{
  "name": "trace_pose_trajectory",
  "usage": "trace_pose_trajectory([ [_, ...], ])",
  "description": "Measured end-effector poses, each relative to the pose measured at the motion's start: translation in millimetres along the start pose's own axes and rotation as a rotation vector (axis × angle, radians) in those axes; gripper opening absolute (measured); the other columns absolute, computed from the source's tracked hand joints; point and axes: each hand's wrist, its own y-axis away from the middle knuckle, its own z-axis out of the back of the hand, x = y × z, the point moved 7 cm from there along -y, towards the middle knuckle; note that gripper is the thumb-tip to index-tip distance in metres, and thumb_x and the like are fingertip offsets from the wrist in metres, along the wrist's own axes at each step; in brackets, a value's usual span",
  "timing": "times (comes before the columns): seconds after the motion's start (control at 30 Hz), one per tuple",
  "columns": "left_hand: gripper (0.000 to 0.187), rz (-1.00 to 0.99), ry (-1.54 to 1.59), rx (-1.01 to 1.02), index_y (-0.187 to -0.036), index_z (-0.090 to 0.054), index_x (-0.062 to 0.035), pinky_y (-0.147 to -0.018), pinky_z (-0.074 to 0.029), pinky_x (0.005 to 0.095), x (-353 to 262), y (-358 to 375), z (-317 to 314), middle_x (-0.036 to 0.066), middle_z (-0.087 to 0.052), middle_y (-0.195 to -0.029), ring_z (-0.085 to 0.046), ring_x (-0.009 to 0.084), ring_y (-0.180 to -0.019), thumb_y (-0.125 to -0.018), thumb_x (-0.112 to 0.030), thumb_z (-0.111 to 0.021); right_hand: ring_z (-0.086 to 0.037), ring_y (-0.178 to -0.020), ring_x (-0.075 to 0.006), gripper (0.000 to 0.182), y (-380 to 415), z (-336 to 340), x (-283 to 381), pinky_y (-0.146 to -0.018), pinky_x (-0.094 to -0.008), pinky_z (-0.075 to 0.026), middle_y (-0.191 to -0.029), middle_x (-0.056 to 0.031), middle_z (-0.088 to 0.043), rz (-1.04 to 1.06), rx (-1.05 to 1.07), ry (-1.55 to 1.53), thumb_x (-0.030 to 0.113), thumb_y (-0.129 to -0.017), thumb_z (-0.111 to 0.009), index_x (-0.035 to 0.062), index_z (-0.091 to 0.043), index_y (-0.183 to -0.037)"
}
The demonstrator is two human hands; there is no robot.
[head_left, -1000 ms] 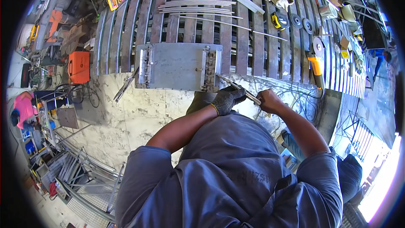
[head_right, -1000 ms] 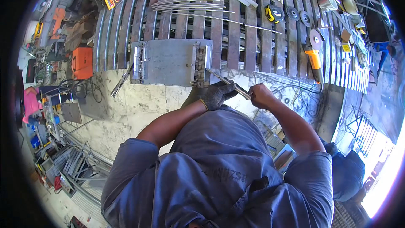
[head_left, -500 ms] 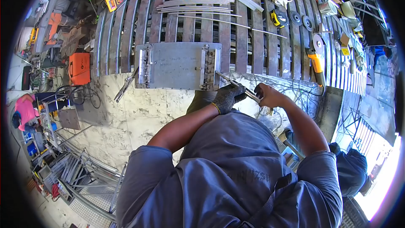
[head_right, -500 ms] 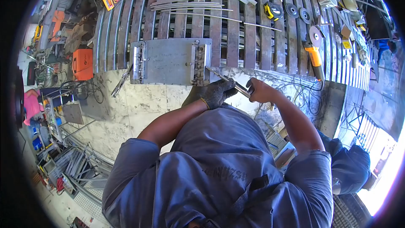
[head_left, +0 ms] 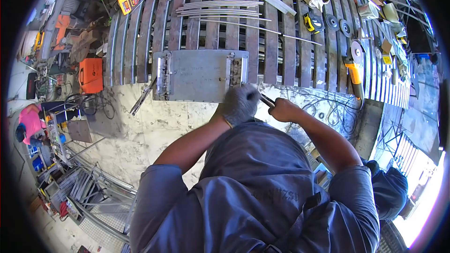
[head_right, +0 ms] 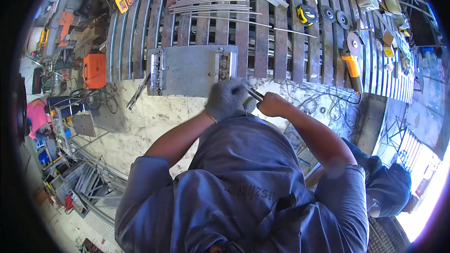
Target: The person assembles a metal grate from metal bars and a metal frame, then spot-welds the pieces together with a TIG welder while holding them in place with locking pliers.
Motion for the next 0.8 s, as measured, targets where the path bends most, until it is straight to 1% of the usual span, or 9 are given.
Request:
trace_pose_trajectory([
  [0.03, 0.016, -0.061, -0.087, -0.13, -0.101, -0.078, -0.0078, -0.07, -0.058, 0.0452, -3.8, -13.7, 25.7, 0.017, -0.075, -0.086, -0.074, 0.0379, -0.076, -0.1, -0.023, -0.075, -0.073, -0.12, -0.0537, 0.061, -1.5, -1.8, -2.0, -0.102, -0.0559, -0.059, -0.126, -0.0442, -0.07, 0.0, -0.025, -0.003, 0.033, -0.095, -0.062, -0.0182, -0.067, -0.129],
  [0.07, 0.015, -0.192, -0.181, -0.292, -0.105, -0.077, -0.0102, -0.074, -0.059, 0.0528, -4.9, -27.5, 48.1, 0.018, -0.076, -0.093, -0.074, 0.0416, -0.084, -0.098, -0.024, -0.073, -0.073, -0.119, -0.0538, 0.059, -3.0, -3.5, -4.7, -0.102, -0.0556, -0.059, -0.124, -0.044, -0.071, 0.001, -0.051, -0.004, 0.032, -0.095, -0.063, -0.0174, -0.069, -0.127],
  [0.1, 0.022, -0.273, -0.366, -0.285, -0.115, -0.077, -0.0128, -0.086, -0.058, 0.0526, 4.8, -45.5, 60.3, 0.016, -0.076, -0.107, -0.072, 0.04, -0.101, -0.096, -0.022, -0.073, -0.073, -0.118, -0.054, 0.056, -5.5, -4.8, -8.7, -0.102, -0.0554, -0.059, -0.122, -0.0436, -0.072, 0.007, -0.083, -0.025, 0.03, -0.094, -0.063, -0.0167, -0.07, -0.124],
  [0.13, 0.03, -0.356, -0.442, -0.25, -0.123, -0.077, -0.0164, -0.1, -0.052, 0.0536, 1.2, -60.8, 67.7, 0.012, -0.076, -0.116, -0.069, 0.0384, -0.112, -0.094, -0.023, -0.074, -0.073, -0.116, -0.0543, 0.052, -8.9, -6.0, -13.8, -0.101, -0.0553, -0.059, -0.12, -0.0431, -0.072, 0.013, -0.117, -0.047, 0.027, -0.094, -0.063, -0.0159, -0.07, -0.122],
  [0.2, 0.04, -0.417, -0.481, -0.145, -0.129, -0.076, -0.021, -0.107, -0.046, 0.0556, 26.6, -82.9, 59.3, 0.009, -0.073, -0.122, -0.064, 0.0368, -0.119, -0.09, -0.03, -0.078, -0.073, -0.115, -0.0544, 0.046, -9.3, -5.3, -14.5, -0.101, -0.0553, -0.059, -0.119, -0.0424, -0.073, 0.019, -0.141, -0.053, 0.022, -0.092, -0.063, -0.0147, -0.071, -0.119],
  [0.4, 0.051, -0.317, -0.542, -0.102, -0.128, -0.075, -0.0272, -0.111, -0.042, 0.058, 54.7, -90.6, 38.2, 0.007, -0.063, -0.129, -0.054, 0.0376, -0.127, -0.079, -0.04, -0.083, -0.072, -0.118, -0.053, 0.042, -6.6, 5.7, -11.4, -0.102, -0.0562, -0.058, -0.122, -0.0395, -0.073, 0.019, -0.087, -0.023, 0.012, -0.091, -0.058, -0.0117, -0.069, -0.123],
  [0.5, 0.048, -0.268, -0.558, -0.098, -0.125, -0.076, -0.0285, -0.111, -0.041, 0.0582, 56.7, -92.5, 35.2, 0.007, -0.064, -0.126, -0.054, 0.0374, -0.125, -0.078, -0.038, -0.082, -0.071, -0.122, -0.0508, 0.043, -4.9, 4.9, -10.6, -0.105, -0.0556, -0.056, -0.125, -0.036, -0.073, 0.069, -0.076, -0.06, 0.009, -0.092, -0.055, -0.0079, -0.068, -0.129],
  [0.7, 0.045, -0.279, -0.534, -0.091, -0.12, -0.079, -0.0284, -0.113, -0.039, 0.0579, 60.3, -95.6, 34.8, 0.006, -0.063, -0.122, -0.054, 0.0368, -0.126, -0.076, -0.037, -0.081, -0.067, -0.13, -0.0483, 0.046, -0.3, 14.4, 1.1, -0.109, -0.0547, -0.053, -0.133, -0.0358, -0.071, 0.076, 0.011, -0.137, 0.008, -0.092, -0.054, -0.0078, -0.068, -0.133],
  [0.8, 0.046, -0.272, -0.541, -0.07, -0.121, -0.079, -0.0281, -0.114, -0.038, 0.0578, 61.5, -96.0, 34.5, 0.006, -0.063, -0.122, -0.053, 0.0365, -0.126, -0.076, -0.037, -0.082, -0.07, -0.125, -0.0497, 0.043, 2.5, 15.8, 3.6, -0.107, -0.0548, -0.055, -0.129, -0.0363, -0.073, 0.043, -0.084, -0.133, 0.009, -0.093, -0.055, -0.0077, -0.07, -0.13],
])
